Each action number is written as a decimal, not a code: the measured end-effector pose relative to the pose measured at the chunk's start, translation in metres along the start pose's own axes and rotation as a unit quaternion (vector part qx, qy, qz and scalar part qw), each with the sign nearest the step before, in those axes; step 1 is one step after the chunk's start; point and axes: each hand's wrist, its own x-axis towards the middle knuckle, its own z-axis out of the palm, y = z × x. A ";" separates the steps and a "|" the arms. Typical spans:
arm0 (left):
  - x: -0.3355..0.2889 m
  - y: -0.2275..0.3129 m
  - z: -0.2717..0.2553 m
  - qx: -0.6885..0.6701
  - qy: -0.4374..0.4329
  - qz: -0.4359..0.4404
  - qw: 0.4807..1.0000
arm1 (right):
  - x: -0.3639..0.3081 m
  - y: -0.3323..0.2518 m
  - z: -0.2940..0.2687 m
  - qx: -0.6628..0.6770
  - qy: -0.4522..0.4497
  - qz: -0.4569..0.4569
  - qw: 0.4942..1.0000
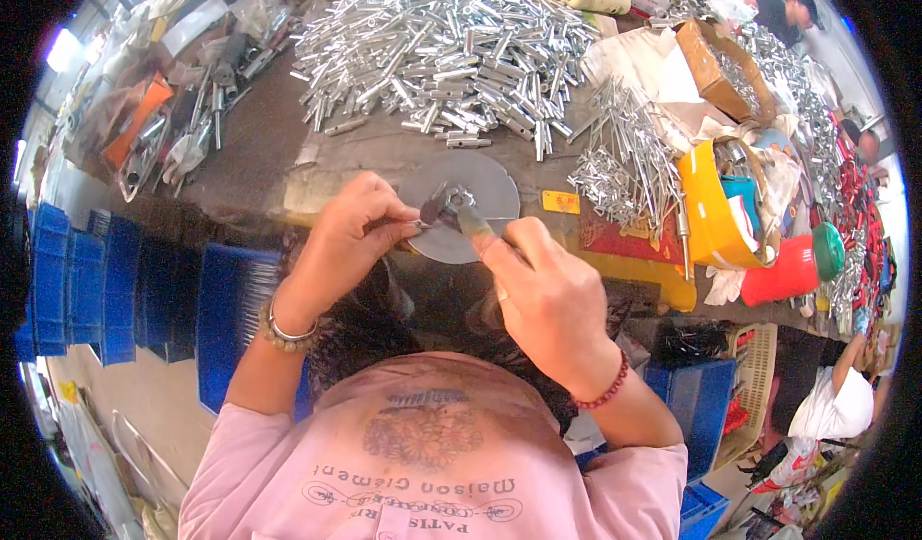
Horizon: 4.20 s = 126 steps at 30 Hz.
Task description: The person assembles metal components by inserting pins into metal sleeves over a round metal plate and places the assembled pieces into a blue crate.
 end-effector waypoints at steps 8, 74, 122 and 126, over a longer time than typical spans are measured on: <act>0.008 0.007 -0.003 0.007 -0.004 0.002 1.000 | 0.017 -0.002 -0.020 0.052 0.130 0.009 0.990; -0.013 -0.016 0.004 0.139 0.026 0.123 0.982 | 0.026 0.025 0.014 0.051 -0.080 -0.024 0.995; -0.003 -0.001 -0.007 0.041 0.001 -0.008 0.999 | 0.027 0.047 0.015 -0.049 0.027 0.030 0.998; 0.001 -0.005 -0.009 0.026 -0.014 -0.009 1.000 | 0.012 0.029 -0.002 0.065 0.013 0.030 0.997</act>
